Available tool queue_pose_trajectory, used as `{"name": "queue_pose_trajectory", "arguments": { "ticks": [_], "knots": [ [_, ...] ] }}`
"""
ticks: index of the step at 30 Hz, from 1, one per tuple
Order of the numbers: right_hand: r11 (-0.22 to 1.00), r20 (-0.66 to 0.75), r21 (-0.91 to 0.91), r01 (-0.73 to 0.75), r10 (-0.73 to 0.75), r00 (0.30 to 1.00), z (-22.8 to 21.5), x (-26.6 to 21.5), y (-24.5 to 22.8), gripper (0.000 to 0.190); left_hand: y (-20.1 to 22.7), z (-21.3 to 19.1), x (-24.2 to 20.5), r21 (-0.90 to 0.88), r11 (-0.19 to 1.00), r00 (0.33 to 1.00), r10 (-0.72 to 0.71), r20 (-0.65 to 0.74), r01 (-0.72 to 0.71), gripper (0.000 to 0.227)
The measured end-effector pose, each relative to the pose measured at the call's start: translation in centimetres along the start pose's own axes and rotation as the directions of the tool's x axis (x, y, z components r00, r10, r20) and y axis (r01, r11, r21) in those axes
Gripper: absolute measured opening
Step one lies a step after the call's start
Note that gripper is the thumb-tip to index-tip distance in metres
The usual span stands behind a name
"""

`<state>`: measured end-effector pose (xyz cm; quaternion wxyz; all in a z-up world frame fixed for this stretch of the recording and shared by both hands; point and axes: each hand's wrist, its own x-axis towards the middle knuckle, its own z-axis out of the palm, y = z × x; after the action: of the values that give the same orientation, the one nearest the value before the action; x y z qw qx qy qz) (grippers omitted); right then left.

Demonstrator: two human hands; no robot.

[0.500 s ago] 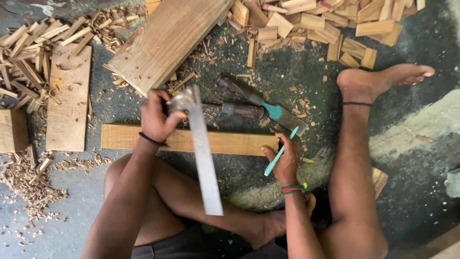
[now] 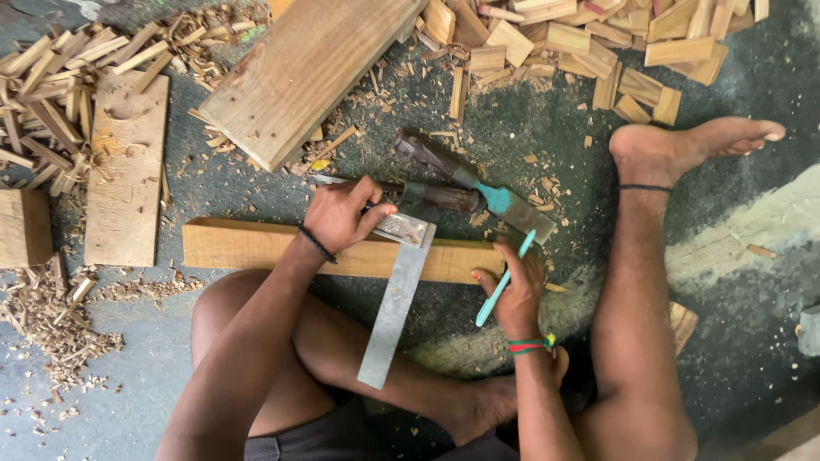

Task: The person sits on the floor and uses a try square and a pencil to mark lines on a wooden plank. They repeatedly position the square on the wood and draw lines along its edge to create measurement marks.

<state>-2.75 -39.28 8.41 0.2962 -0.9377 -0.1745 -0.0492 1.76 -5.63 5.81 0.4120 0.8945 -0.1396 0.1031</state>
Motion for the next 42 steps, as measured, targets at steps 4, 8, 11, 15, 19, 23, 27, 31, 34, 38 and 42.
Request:
{"name": "queue_pose_trajectory", "arguments": {
  "ticks": [4,8,11,15,19,23,27,31,34,38,42],
  "knots": [
    [0.998,-0.068,-0.058,-0.005,0.001,0.998,0.2,-2.2,-0.3,0.061,0.7,0.2,0.1,-0.112,0.988,0.991,-0.114,-0.071,0.106,0.029],
    [0.997,-0.104,-0.066,-0.05,0.043,0.994,1.0,-4.1,-0.7,0.058,1.0,-0.7,0.1,-0.168,0.975,0.98,-0.167,-0.105,0.148,0.028],
    [0.998,-0.128,0.008,-0.069,0.07,0.989,2.0,-4.9,-1.1,0.058,1.2,-1.2,0.6,-0.19,0.965,0.975,-0.202,-0.09,0.182,0.029],
    [0.994,-0.116,0.058,-0.098,0.104,0.988,2.9,-5.5,-1.1,0.059,1.2,-1.0,0.5,-0.193,0.968,0.98,-0.178,-0.091,0.158,0.028],
    [0.993,-0.113,0.088,-0.076,0.086,0.99,2.7,-4.5,-1.0,0.06,1.0,-0.6,0.8,-0.127,0.988,0.994,-0.099,-0.041,0.093,0.031],
    [0.992,-0.116,0.102,-0.072,0.084,0.99,1.8,-3.5,-0.9,0.058,0.7,0.3,0.7,-0.113,0.993,0.999,-0.042,-0.003,0.041,0.032],
    [0.989,-0.069,0.135,-0.062,0.072,0.995,0.7,-2.0,-0.7,0.053,0.0,0.6,1.2,-0.123,0.989,0.995,-0.078,0.064,0.085,0.033],
    [0.986,-0.023,0.154,-0.067,0.072,0.997,-0.4,-1.5,-0.4,0.047,-0.3,1.0,1.4,-0.119,0.981,0.985,-0.144,0.094,0.154,0.033],
    [0.978,0.028,0.187,-0.093,0.089,0.996,-0.8,-1.0,-0.1,0.044,-0.5,0.8,1.4,-0.087,0.983,0.982,-0.153,0.109,0.163,0.033],
    [0.966,0.104,0.22,-0.136,0.116,0.988,-1.5,-1.1,0.5,0.042,-0.7,0.6,1.4,-0.097,0.987,0.983,-0.113,0.142,0.128,0.035],
    [0.937,0.19,0.237,-0.258,0.216,0.958,-1.6,-1.4,0.9,0.042,-0.8,0.7,1.5,-0.105,0.987,0.98,-0.105,0.168,0.124,0.036]
  ]
}}
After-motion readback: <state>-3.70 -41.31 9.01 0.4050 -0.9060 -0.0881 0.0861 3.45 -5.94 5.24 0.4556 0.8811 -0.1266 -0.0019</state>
